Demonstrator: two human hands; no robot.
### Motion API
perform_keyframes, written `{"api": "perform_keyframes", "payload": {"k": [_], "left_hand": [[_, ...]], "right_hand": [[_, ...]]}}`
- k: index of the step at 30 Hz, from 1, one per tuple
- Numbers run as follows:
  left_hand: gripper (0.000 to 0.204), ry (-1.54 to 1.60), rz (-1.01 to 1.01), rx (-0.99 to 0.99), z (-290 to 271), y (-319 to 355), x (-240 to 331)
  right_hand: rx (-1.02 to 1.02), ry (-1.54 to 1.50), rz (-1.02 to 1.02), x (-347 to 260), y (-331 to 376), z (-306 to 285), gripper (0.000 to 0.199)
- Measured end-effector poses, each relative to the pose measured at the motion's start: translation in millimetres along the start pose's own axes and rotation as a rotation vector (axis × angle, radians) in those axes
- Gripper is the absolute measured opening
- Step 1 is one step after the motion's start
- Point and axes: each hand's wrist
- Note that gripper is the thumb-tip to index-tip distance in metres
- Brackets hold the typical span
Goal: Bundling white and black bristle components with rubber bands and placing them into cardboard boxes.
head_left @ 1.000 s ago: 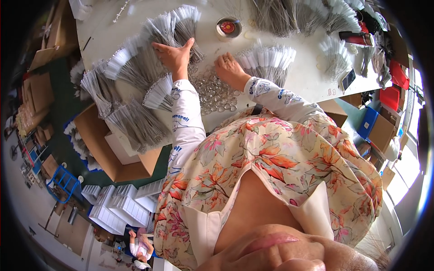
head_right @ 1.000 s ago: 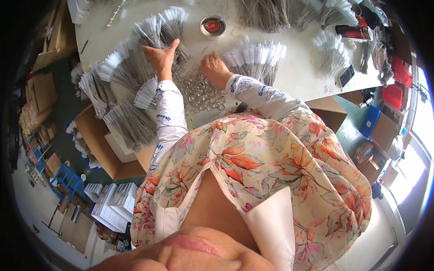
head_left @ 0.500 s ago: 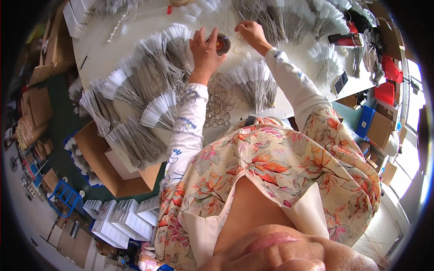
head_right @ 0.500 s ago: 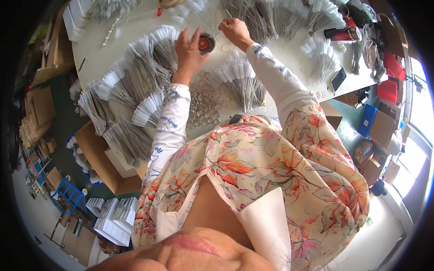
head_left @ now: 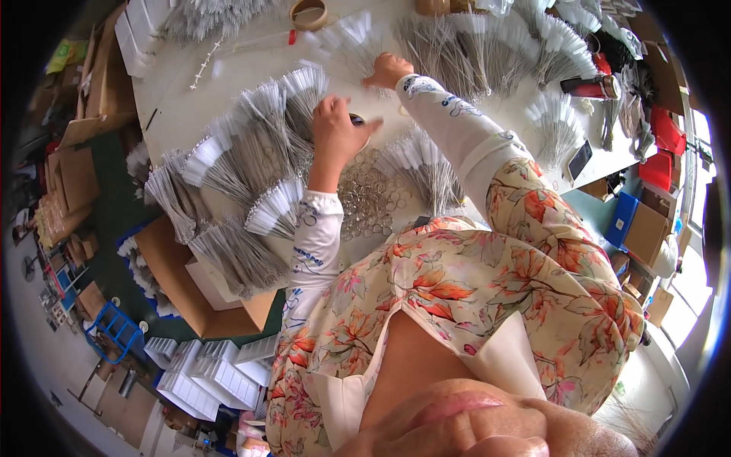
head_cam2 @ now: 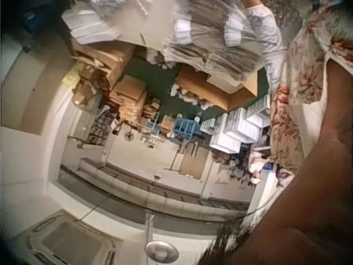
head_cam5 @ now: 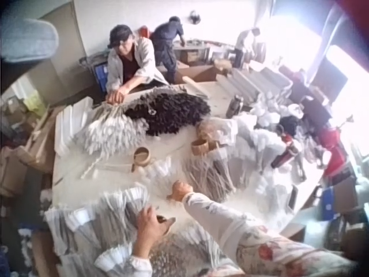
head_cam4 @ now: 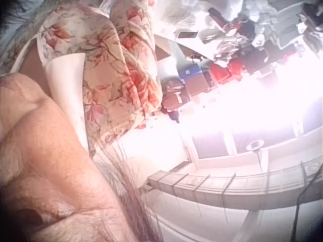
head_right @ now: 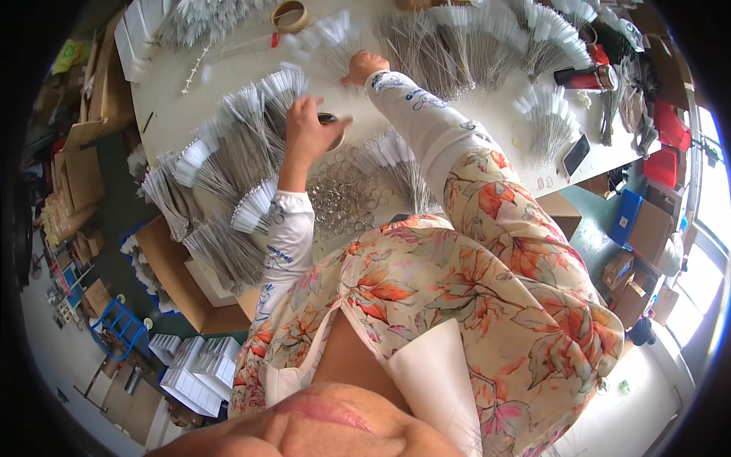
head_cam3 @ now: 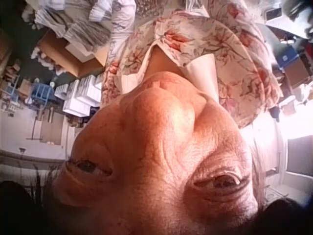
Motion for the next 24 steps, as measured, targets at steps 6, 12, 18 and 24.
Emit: {"api": "perform_keyframes", "payload": {"k": [6,12,18,24], "left_hand": [[0.057,0.078,-0.46,-0.122,22.7,-97.1,-45.1],[0.053,0.004,-0.399,-0.195,42.7,-114.4,-41.6],[0.056,-0.118,-0.405,-0.314,43.3,-110.2,-14.5],[0.04,-0.145,-0.34,-0.28,7.4,-111.3,11.3]], "right_hand": [[-0.116,-0.074,0.057,-17.3,-5.9,22.1,0.039],[-0.191,-0.094,-0.044,-5.0,36.7,48.6,0.025],[-0.187,-0.065,-0.074,13.7,48.8,44.4,0.026],[0.084,-0.339,-0.169,62.9,86.3,4.7,0.039]]}}
Point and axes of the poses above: each hand's wrist, its own y-axis away from the middle knuckle, its own z-axis out of the palm, x = y × z, and after that the axes turned 12 degrees about -x, right-handed
